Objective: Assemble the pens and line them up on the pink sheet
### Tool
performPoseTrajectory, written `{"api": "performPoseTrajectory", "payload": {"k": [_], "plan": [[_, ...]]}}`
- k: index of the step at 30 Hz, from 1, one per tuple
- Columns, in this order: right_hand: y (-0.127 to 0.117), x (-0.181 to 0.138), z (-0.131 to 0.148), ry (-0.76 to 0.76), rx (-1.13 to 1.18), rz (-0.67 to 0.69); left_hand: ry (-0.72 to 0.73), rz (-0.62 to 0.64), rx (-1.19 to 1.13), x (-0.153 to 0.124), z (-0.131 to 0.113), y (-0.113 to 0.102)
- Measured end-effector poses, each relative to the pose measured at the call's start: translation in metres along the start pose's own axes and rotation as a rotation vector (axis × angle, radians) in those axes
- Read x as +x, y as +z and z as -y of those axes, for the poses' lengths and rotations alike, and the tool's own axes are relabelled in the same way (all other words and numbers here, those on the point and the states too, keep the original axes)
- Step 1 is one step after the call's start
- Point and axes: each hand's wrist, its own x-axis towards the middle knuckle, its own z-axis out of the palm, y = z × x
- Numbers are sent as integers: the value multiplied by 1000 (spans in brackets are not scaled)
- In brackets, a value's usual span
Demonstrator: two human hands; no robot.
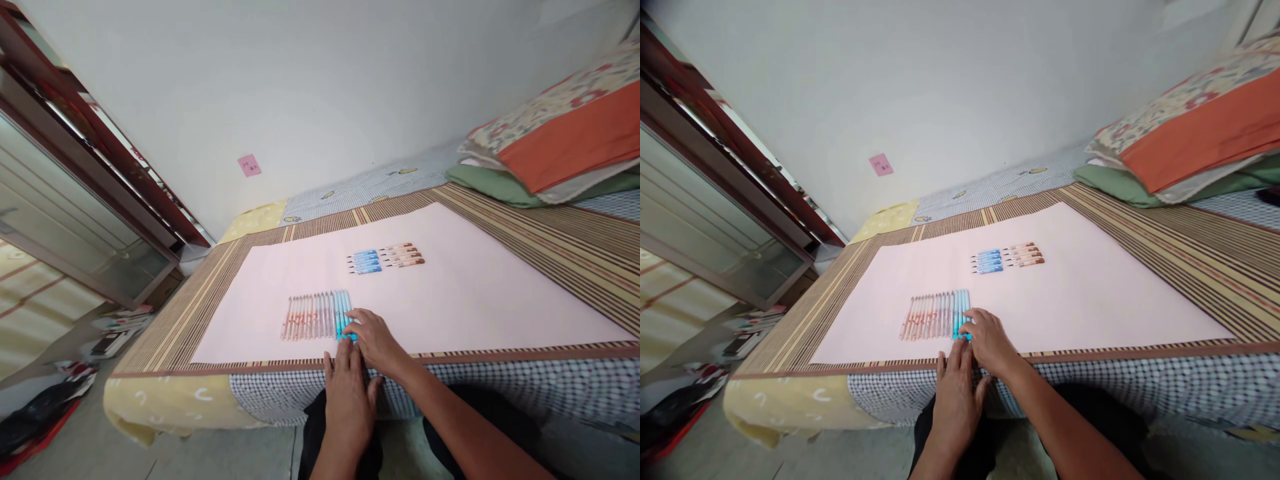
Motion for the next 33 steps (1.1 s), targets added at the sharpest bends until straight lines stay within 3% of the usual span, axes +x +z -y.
{"api": "performPoseTrajectory", "payload": {"k": [6, 15, 22, 33], "plan": [[-7, 2, -13, -52, 101, -105, -8, -45, -83, -2, 1, -1], [-8, 2, -29, -78, 100, -202, -13, -235, -179, -9, 7, 3], [-12, 1, -21, -72, 83, -117, 119, -105, -75, -5, 3, -3], [-11, 0, -12, -42, 55, -69, 64, -51, -7, -1, 3, 4]]}}
